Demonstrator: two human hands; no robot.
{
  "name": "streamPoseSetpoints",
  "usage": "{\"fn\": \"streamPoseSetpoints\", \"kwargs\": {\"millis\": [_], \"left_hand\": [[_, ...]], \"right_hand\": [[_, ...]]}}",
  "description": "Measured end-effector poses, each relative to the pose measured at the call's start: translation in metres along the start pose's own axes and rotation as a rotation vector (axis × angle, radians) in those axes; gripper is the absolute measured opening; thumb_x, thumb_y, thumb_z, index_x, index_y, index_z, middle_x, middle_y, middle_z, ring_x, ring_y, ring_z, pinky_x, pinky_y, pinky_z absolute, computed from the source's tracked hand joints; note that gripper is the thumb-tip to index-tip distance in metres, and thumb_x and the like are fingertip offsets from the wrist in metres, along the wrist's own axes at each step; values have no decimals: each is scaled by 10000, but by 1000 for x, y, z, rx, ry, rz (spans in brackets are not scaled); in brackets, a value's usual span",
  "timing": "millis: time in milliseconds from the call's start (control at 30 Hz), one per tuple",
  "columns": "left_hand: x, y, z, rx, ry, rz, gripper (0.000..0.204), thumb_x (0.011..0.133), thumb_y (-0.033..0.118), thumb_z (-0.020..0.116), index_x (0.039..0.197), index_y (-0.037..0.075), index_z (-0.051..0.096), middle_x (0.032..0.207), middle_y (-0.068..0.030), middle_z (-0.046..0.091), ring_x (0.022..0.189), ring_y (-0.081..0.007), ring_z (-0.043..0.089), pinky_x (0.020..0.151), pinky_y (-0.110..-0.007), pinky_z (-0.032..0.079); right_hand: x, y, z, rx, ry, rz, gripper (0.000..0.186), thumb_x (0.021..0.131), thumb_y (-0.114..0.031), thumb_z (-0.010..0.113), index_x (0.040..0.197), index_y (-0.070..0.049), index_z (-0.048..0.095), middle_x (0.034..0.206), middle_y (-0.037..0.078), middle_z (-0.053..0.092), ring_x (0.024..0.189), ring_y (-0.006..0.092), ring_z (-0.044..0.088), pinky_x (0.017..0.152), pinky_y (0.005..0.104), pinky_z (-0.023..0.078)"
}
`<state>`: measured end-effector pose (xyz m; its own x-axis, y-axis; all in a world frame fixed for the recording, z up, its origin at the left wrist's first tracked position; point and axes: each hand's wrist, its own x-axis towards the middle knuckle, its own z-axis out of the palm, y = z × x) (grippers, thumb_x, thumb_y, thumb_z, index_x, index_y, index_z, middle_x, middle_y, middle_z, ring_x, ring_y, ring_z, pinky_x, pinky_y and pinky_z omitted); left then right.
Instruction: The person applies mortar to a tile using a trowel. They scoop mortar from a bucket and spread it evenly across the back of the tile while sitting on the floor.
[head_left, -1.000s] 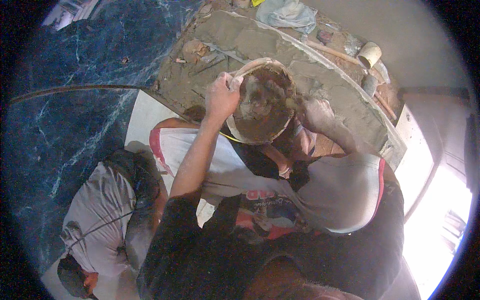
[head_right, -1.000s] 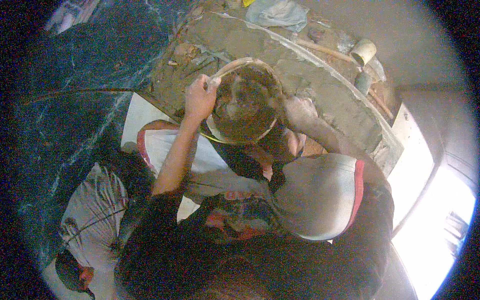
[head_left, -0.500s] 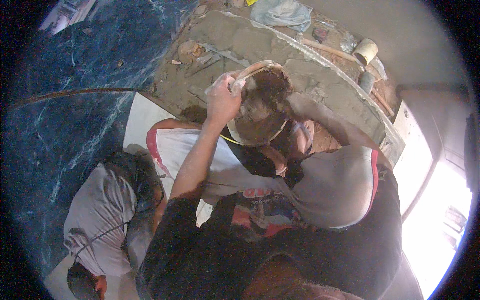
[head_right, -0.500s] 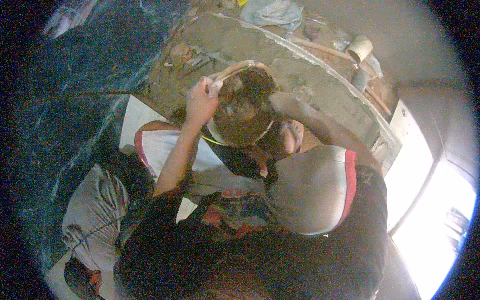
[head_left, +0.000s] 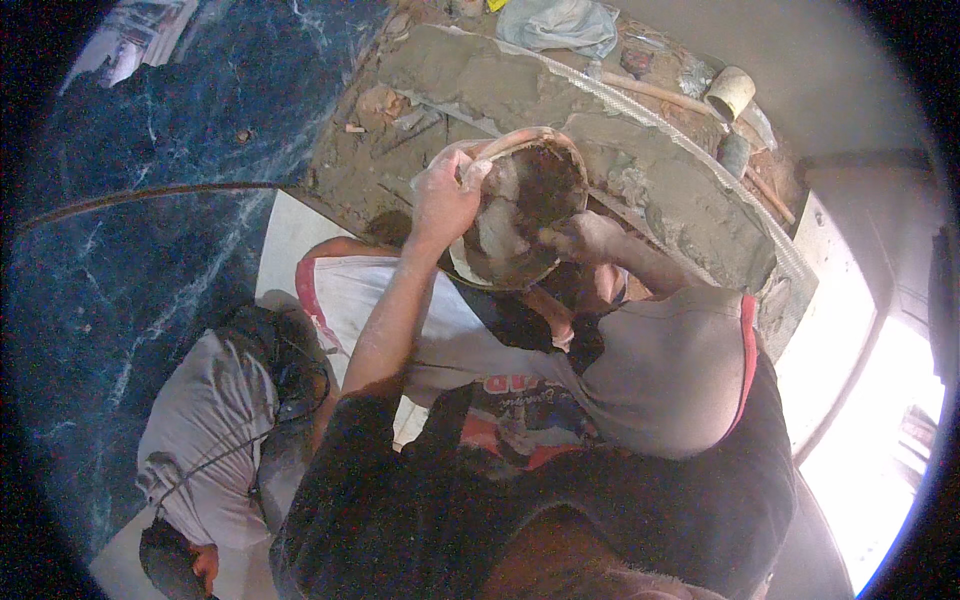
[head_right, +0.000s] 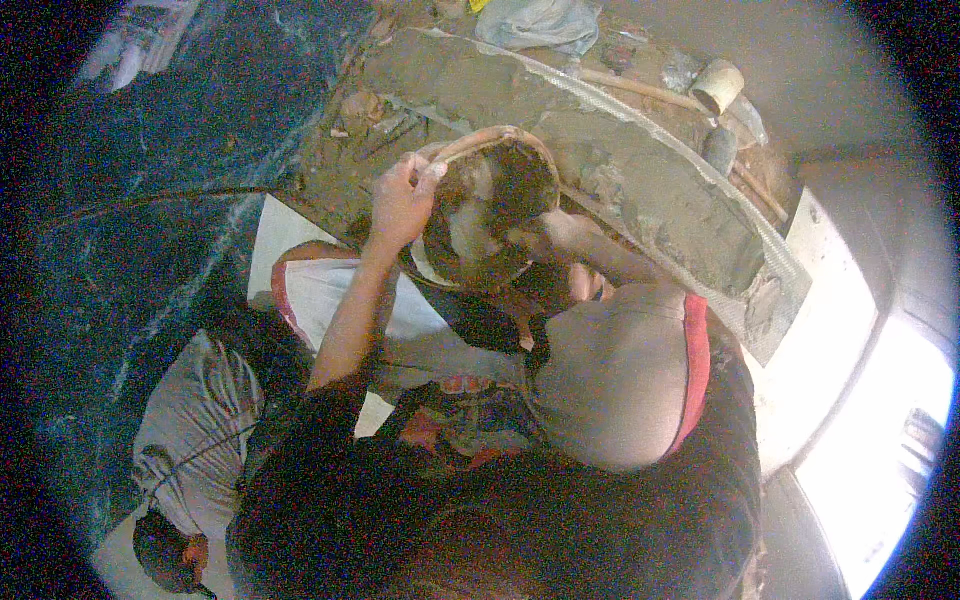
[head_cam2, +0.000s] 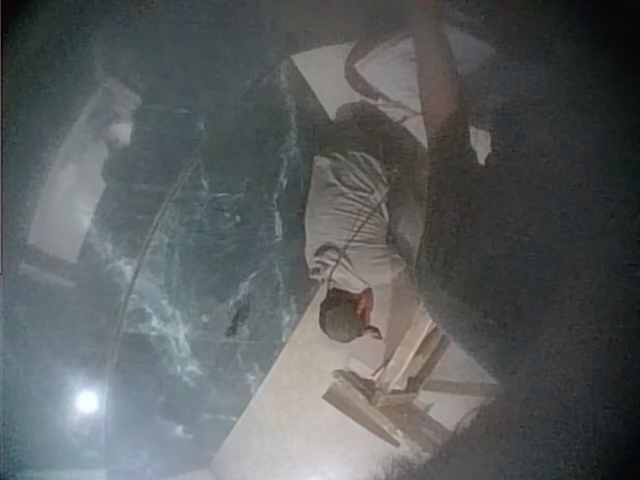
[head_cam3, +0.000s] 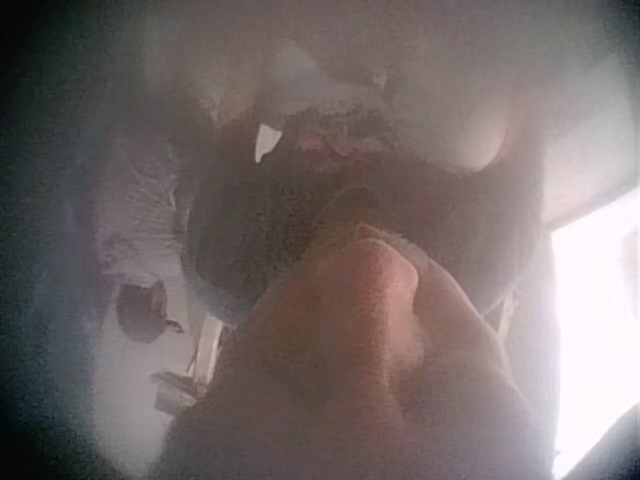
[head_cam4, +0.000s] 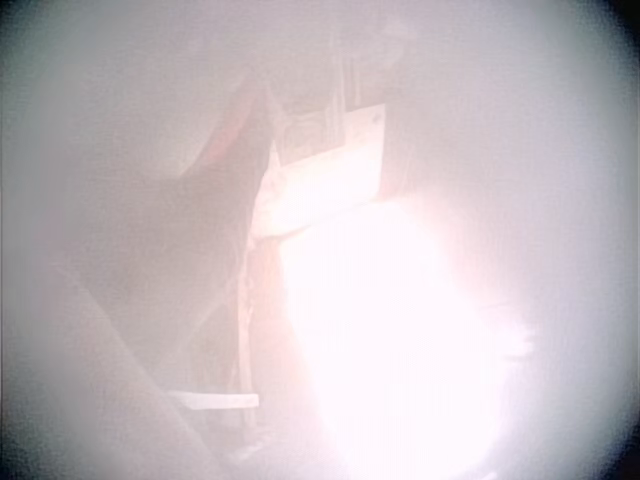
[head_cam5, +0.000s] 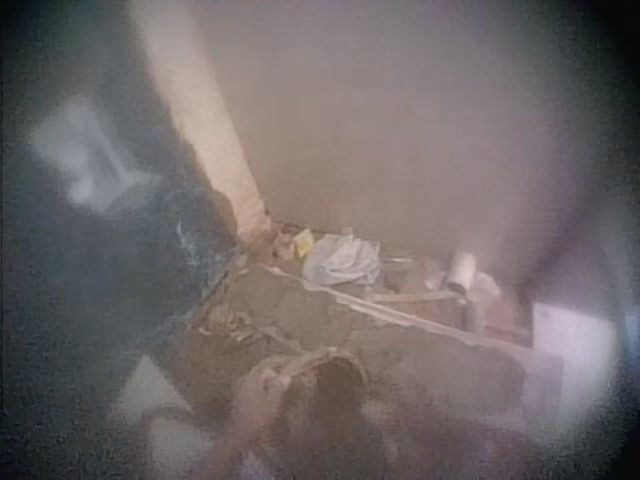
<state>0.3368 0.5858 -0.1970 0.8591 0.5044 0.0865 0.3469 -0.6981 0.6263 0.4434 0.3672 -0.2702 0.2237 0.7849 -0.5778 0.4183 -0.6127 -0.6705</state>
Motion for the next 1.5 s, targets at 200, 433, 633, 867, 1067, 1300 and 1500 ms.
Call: {"fn": "streamPoseSetpoints", "kwargs": {"millis": [200, 433, 633, 867, 1067, 1300, 1500], "left_hand": [[5, 5, -11, 63, -40, -85, 267, 843, 271, 642, 866, 7, 609, 828, -212, 635, 789, -400, 617, 687, -456, 471], [12, -6, -12, 59, -49, -140, 327, 844, 331, 630, 842, 5, 599, 819, -219, 628, 789, -406, 609, 681, -464, 463], [20, -20, -4, 80, -43, -150, 372, 844, 371, 611, 855, -1, 595, 839, -225, 618, 820, -416, 592, 719, -477, 451], [14, -19, -18, 138, -50, -188, 410, 846, 394, 607, 844, -16, 600, 837, -227, 607, 818, -396, 576, 727, -460, 432], [28, -33, -12, 79, -68, -200, 433, 849, 411, 598, 857, -22, 613, 842, -215, 622, 813, -390, 584, 741, -456, 437], [26, -40, -12, 131, -16, -110, 409, 855, 374, 611, 806, -32, 607, 787, -198, 613, 758, -351, 589, 716, -443, 436], [23, -22, -17, 82, -55, -126, 376, 870, 331, 605, 788, -36, 595, 763, -169, 605, 725, -310, 574, 702, -430, 431]], "right_hand": [[-6, 0, 14, 174, 128, -122, 487, 886, -525, 525, 1103, -111, 662, 934, 122, 690, 878, 284, 655, 776, 403, 501], [-24, 0, 21, 356, 200, -259, 364, 884, -408, 597, 1049, -99, 696, 796, 107, 692, 715, 223, 661, 642, 325, 507], [-16, 48, 34, 85, 286, -325, 320, 833, -305, 665, 1066, -88, 686, 751, 138, 649, 595, 247, 614, 588, 359, 479], [-99, -30, -30, 691, 194, 82, 406, 756, -248, 732, 1102, -59, 639, 936, 106, 639, 781, 201, 610, 634, 326, 496], [-139, 14, 2, 504, 803, -213, 379, 745, -131, 711, 1097, -23, 620, 979, 109, 659, 851, 177, 643, 731, 312, 511], [-225, 82, -24, 254, 686, -41, 475, 738, -255, 737, 1139, -28, 620, 1137, 177, 628, 1000, 326, 631, 842, 381, 487], [-324, 107, -12, 396, 843, 370, 435, 790, -149, 679, 1205, -45, 605, 766, 15, 622, 585, 65, 536, 528, 237, 449]]}}
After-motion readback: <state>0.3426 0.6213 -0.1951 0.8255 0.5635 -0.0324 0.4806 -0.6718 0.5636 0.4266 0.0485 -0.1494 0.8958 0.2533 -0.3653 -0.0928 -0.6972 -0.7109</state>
